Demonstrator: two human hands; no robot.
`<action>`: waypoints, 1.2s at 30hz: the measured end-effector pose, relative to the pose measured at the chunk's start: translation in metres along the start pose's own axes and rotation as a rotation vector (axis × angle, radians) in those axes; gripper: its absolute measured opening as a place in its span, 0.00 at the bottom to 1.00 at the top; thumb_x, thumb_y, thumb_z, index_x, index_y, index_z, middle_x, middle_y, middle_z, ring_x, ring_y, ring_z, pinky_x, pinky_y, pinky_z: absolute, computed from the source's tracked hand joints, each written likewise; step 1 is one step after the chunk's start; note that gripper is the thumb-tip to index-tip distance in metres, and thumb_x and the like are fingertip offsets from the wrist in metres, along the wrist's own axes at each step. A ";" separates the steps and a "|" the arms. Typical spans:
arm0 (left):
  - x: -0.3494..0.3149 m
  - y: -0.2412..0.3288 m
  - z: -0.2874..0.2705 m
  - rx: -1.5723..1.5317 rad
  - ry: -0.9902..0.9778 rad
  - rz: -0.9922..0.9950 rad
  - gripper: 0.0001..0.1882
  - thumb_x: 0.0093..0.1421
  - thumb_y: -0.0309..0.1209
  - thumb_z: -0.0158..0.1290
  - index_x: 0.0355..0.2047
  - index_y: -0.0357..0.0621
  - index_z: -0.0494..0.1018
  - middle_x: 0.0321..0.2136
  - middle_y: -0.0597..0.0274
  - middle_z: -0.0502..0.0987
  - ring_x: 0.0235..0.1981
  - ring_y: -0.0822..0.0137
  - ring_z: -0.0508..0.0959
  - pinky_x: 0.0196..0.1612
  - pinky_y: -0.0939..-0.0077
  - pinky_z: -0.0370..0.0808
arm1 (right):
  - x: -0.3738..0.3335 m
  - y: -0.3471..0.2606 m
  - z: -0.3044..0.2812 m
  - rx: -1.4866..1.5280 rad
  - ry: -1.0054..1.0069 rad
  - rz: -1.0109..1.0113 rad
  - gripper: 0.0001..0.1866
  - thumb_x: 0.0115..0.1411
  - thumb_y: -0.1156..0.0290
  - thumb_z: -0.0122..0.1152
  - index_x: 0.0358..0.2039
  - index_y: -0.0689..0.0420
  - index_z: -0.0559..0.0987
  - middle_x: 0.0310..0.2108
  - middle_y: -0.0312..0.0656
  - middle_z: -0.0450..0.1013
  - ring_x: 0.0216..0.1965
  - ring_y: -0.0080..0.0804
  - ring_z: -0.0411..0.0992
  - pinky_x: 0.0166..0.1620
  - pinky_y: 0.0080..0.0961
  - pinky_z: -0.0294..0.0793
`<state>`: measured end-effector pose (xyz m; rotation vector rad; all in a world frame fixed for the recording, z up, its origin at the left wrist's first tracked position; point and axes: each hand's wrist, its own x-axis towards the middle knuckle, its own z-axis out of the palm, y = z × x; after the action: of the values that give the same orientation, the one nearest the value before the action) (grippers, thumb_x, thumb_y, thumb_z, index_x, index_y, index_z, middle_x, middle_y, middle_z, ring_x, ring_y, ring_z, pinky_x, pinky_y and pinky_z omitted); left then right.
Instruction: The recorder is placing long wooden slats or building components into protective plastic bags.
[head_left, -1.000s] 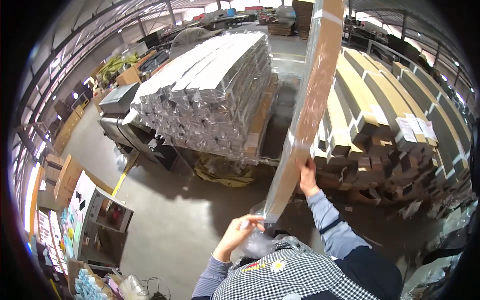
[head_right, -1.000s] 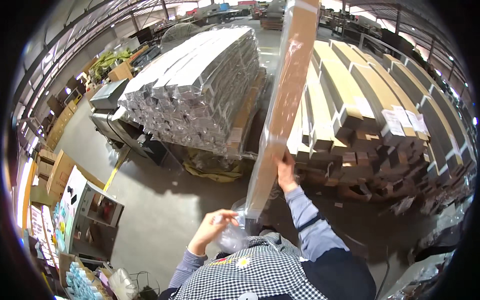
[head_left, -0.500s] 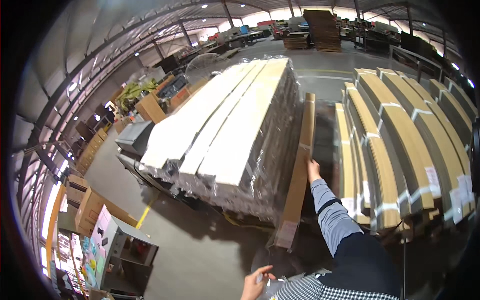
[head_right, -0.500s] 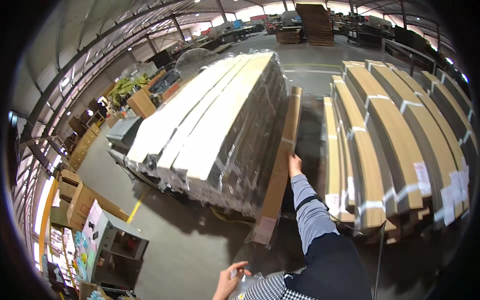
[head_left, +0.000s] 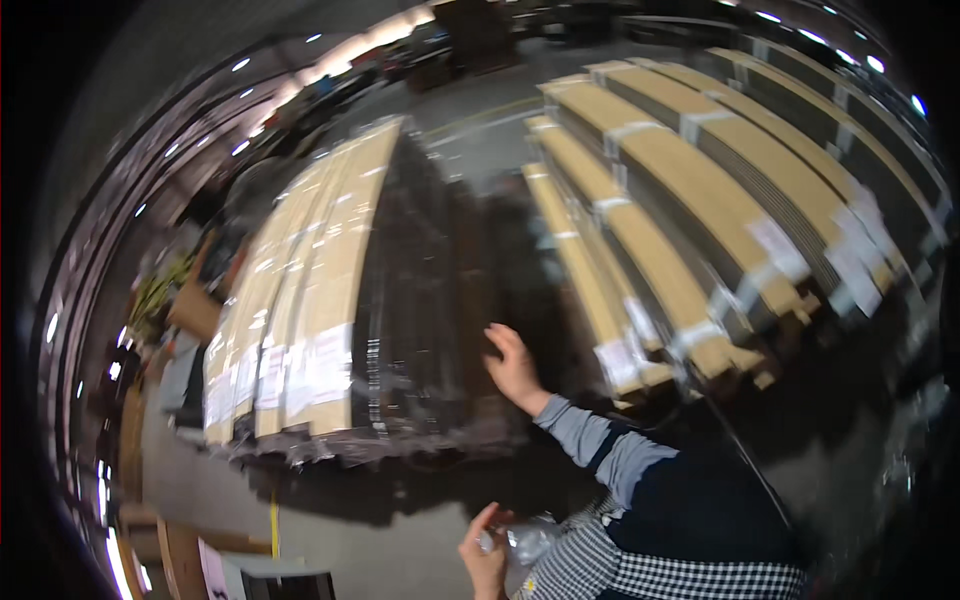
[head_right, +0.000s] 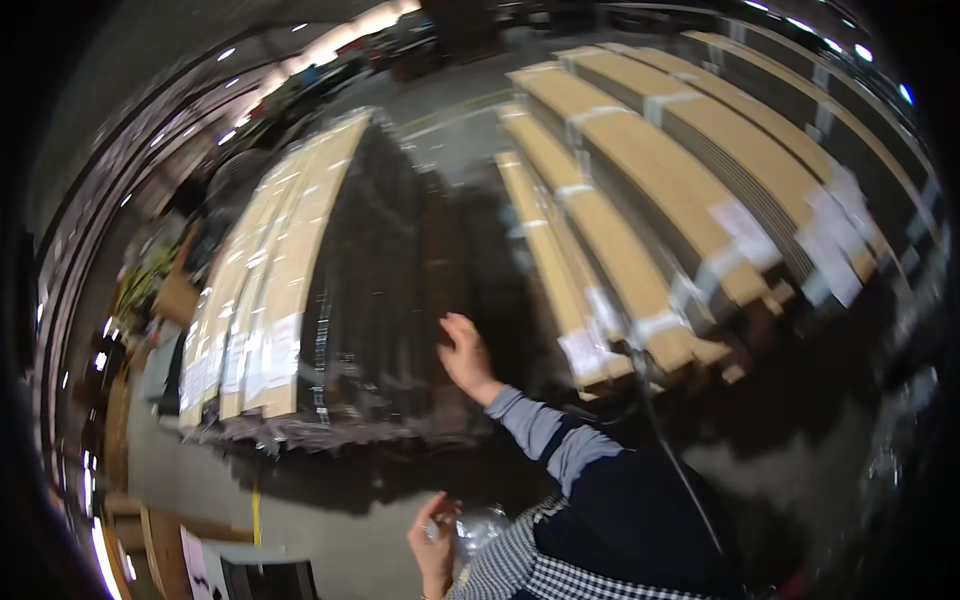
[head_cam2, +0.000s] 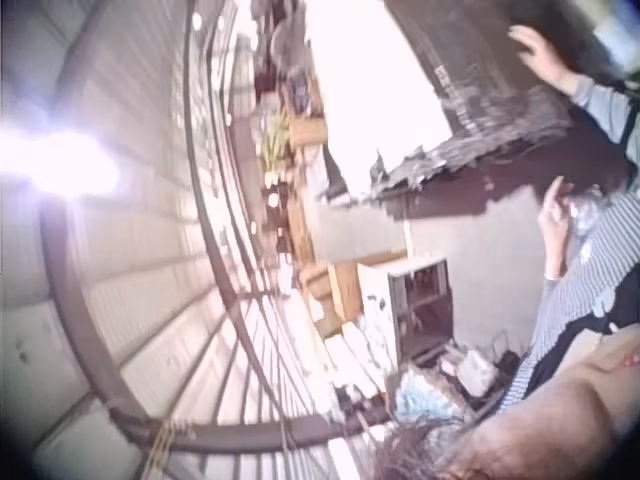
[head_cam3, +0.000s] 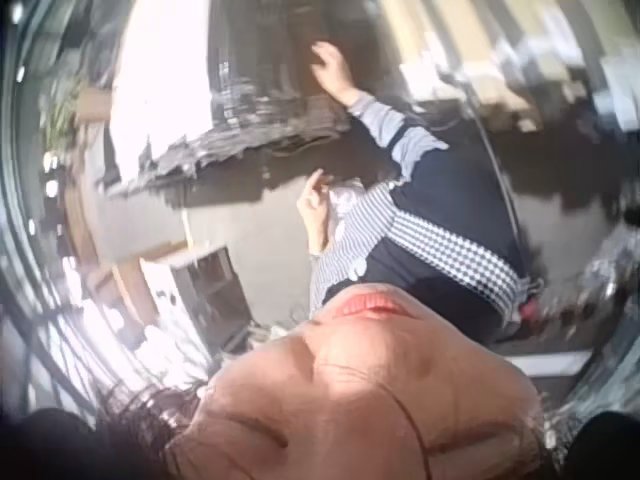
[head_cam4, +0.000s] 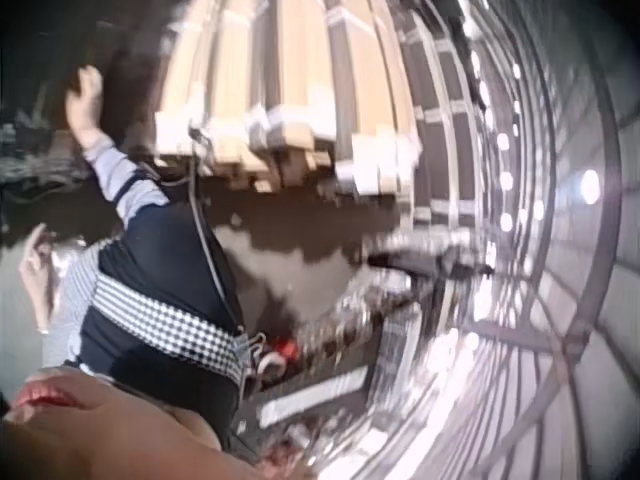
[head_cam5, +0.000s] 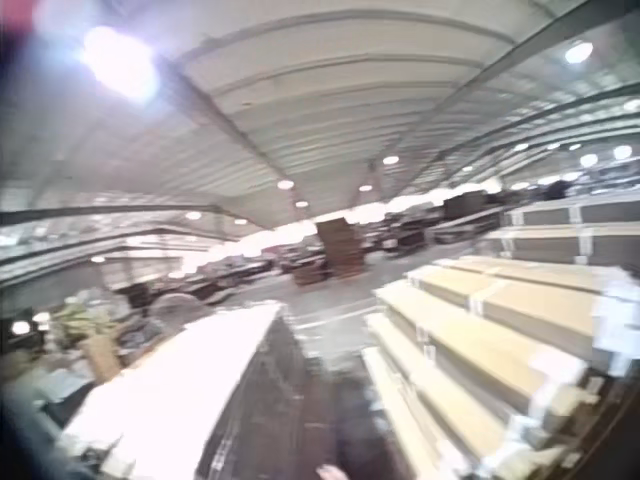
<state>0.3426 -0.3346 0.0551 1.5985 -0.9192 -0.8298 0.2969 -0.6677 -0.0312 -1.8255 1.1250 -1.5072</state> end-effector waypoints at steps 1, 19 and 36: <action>-0.001 -0.007 0.004 -0.051 -0.019 0.062 0.19 0.63 0.17 0.48 0.54 0.39 0.73 0.31 0.60 0.84 0.37 0.74 0.79 0.45 0.79 0.74 | -0.001 -0.048 -0.043 0.107 0.055 -0.044 0.26 0.54 0.76 0.63 0.55 0.66 0.72 0.58 0.56 0.67 0.60 0.53 0.65 0.62 0.40 0.64; -0.127 0.113 0.051 -0.282 -0.082 0.577 0.24 0.64 0.17 0.46 0.61 0.36 0.65 0.38 0.56 0.82 0.43 0.73 0.78 0.48 0.82 0.70 | -0.047 -0.126 -0.450 -0.983 0.447 -0.242 0.17 0.51 0.63 0.66 0.43 0.48 0.83 0.53 0.40 0.72 0.51 0.44 0.70 0.51 0.43 0.70; -0.147 0.150 0.197 -0.662 -0.221 0.668 0.17 0.57 0.22 0.62 0.46 0.35 0.73 0.33 0.61 0.79 0.31 0.77 0.75 0.35 0.83 0.72 | -0.198 -0.258 -0.481 0.112 0.034 -0.090 0.04 0.59 0.75 0.65 0.34 0.61 0.80 0.25 0.36 0.73 0.30 0.26 0.71 0.39 0.27 0.69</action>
<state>0.0799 -0.3126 0.1722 0.5754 -1.0955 -0.7222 -0.1030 -0.3107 0.1914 -1.8019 0.9648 -1.6241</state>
